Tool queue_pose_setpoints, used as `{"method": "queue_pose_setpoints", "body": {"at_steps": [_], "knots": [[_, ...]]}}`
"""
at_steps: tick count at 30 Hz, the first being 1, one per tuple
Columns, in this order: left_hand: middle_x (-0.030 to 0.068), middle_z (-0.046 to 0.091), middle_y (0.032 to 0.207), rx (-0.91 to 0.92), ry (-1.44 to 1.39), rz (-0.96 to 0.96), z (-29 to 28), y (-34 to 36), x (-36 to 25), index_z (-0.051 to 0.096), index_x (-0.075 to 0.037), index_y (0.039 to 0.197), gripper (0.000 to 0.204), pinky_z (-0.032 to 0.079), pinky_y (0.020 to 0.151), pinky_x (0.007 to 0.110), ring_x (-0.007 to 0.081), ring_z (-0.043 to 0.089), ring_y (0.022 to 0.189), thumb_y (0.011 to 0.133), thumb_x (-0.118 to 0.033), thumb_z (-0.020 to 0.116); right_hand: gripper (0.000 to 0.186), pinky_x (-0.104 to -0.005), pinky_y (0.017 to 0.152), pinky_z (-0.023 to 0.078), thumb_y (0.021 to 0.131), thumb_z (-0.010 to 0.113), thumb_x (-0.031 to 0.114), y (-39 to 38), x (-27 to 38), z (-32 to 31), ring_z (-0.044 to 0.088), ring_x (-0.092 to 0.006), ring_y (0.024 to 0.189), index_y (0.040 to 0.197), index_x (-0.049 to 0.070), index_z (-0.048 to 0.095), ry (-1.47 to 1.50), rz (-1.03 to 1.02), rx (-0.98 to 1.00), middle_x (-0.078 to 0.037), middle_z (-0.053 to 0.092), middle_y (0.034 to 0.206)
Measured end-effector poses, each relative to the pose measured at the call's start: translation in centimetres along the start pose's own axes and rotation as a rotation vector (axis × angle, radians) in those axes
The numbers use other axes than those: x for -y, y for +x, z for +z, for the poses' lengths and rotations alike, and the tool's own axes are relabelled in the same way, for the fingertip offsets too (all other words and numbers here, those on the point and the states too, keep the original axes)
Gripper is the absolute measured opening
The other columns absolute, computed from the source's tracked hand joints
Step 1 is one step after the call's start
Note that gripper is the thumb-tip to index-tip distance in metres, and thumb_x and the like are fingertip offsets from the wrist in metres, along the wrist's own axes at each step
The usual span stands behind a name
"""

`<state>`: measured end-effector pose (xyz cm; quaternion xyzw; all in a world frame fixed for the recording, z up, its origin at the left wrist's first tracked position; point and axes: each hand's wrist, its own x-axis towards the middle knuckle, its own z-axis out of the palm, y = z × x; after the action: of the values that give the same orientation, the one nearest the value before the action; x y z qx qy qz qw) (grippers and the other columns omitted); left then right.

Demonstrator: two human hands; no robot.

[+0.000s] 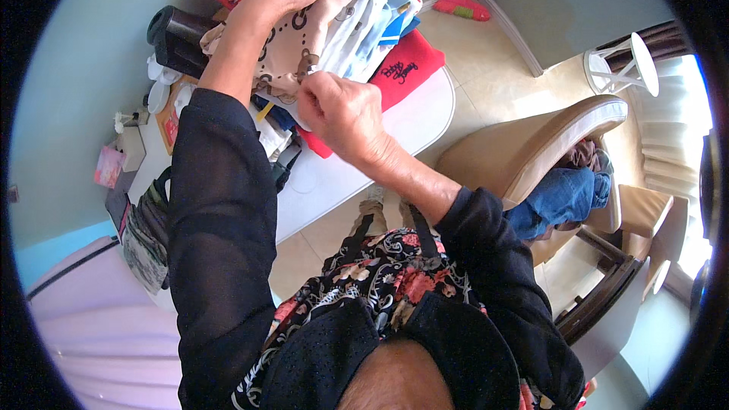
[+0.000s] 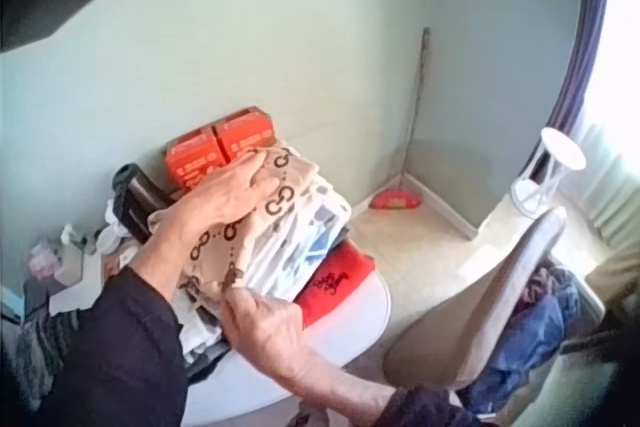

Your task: The person folds several items of clothing on a table, including a patterned cloth, a pair of jeans, and a brown garment. The person smooths and aligns each item before folding it into a compact shape and stacking them.

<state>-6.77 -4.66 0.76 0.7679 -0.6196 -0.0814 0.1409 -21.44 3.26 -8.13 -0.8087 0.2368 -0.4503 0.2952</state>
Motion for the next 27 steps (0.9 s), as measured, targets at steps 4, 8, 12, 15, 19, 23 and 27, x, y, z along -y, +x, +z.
{"method": "queue_pose_setpoints", "body": {"at_steps": [4, 8, 12, 15, 19, 23, 27], "knots": [[0.0236, 0.036, 0.137, -0.05, 0.143, 0.085, 1.8, 0.7, 1.2, 0.03, 0.002, 0.135, 0.066, 0.034, 0.102, 0.045, 0.0371, 0.038, 0.125, 0.087, -0.041, 0.045, 0.011, -0.04, 0.044, 0.046, 0.076, 0.061, 0.011, -0.8, 2.5, 2.2, 0.058, -0.0309, 0.051, 0.076, 0.006, 0.051, 0.233, -0.007, -0.013, -0.011, 0.056, 0.06], [0.0232, 0.04, 0.133, -0.245, 0.28, 0.154, 3.8, 0.5, -0.5, 0.034, 0.001, 0.132, 0.063, 0.035, 0.099, 0.048, 0.0372, 0.039, 0.122, 0.086, -0.04, 0.048, 0.009, -0.0402, 0.046, 0.047, 0.076, 0.061, 0.011, -1.7, 0.7, 3.8, 0.059, -0.0304, 0.053, 0.08, 0.007, 0.054, 0.196, 0.002, 0.09, -0.01, 0.057, 0.061], [0.0222, 0.04, 0.131, -0.382, 0.288, 0.201, 4.4, -0.4, -0.5, 0.036, 0.0, 0.13, 0.06, 0.034, 0.097, 0.05, 0.038, 0.039, 0.121, 0.085, -0.037, 0.051, 0.008, -0.0318, 0.056, 0.051, 0.075, 0.065, 0.005, 0.3, -0.7, -0.6, 0.064, -0.0242, 0.062, 0.082, 0.005, 0.063, 0.228, 0.067, 0.175, -0.011, 0.062, 0.069], [0.0223, 0.041, 0.13, -0.409, 0.215, 0.229, 4.9, -0.2, 0.4, 0.038, 0.001, 0.129, 0.059, 0.035, 0.097, 0.05, 0.0386, 0.04, 0.119, 0.084, -0.035, 0.052, 0.014, -0.032, 0.058, 0.047, 0.077, 0.064, 0.005, 6.4, -3.2, -4.5, 0.061, -0.0269, 0.065, 0.09, 0.004, 0.063, -0.016, -0.184, -0.263, -0.012, 0.062, 0.077], [0.019, 0.043, 0.13, -0.463, 0.29, 0.25, 6.1, -0.2, 1.3, 0.04, -0.002, 0.13, 0.055, 0.035, 0.099, 0.048, 0.037, 0.041, 0.119, 0.085, -0.034, 0.049, 0.031, -0.0405, 0.088, 0.042, 0.087, 0.053, 0.023, 12.7, -7.3, -4.7, 0.053, -0.0354, 0.105, 0.111, 0.003, 0.057, -0.248, -0.27, -0.336, -0.019, 0.056, 0.115], [0.0173, 0.044, 0.126, -0.458, 0.251, 0.249, 6.4, 0.3, 0.3, 0.039, -0.004, 0.129, 0.053, 0.034, 0.096, 0.051, 0.0355, 0.038, 0.121, 0.086, -0.035, 0.048, 0.043, -0.0403, 0.083, 0.047, 0.091, 0.047, 0.028, 10.8, -13.7, -1.5, 0.056, -0.0385, 0.1, 0.127, 0.004, 0.048, 0.026, -0.104, -0.138, -0.022, 0.054, 0.116], [0.0182, 0.043, 0.128, -0.408, 0.25, 0.213, 6.6, 0.2, 0.0, 0.039, -0.004, 0.13, 0.056, 0.033, 0.097, 0.052, 0.0366, 0.037, 0.122, 0.085, -0.034, 0.049, 0.047, -0.0383, 0.089, 0.045, 0.091, 0.047, 0.03, 9.4, -14.9, -2.3, 0.052, -0.0383, 0.108, 0.131, 0.006, 0.045, -0.003, 0.039, -0.05, -0.022, 0.051, 0.122]]}}
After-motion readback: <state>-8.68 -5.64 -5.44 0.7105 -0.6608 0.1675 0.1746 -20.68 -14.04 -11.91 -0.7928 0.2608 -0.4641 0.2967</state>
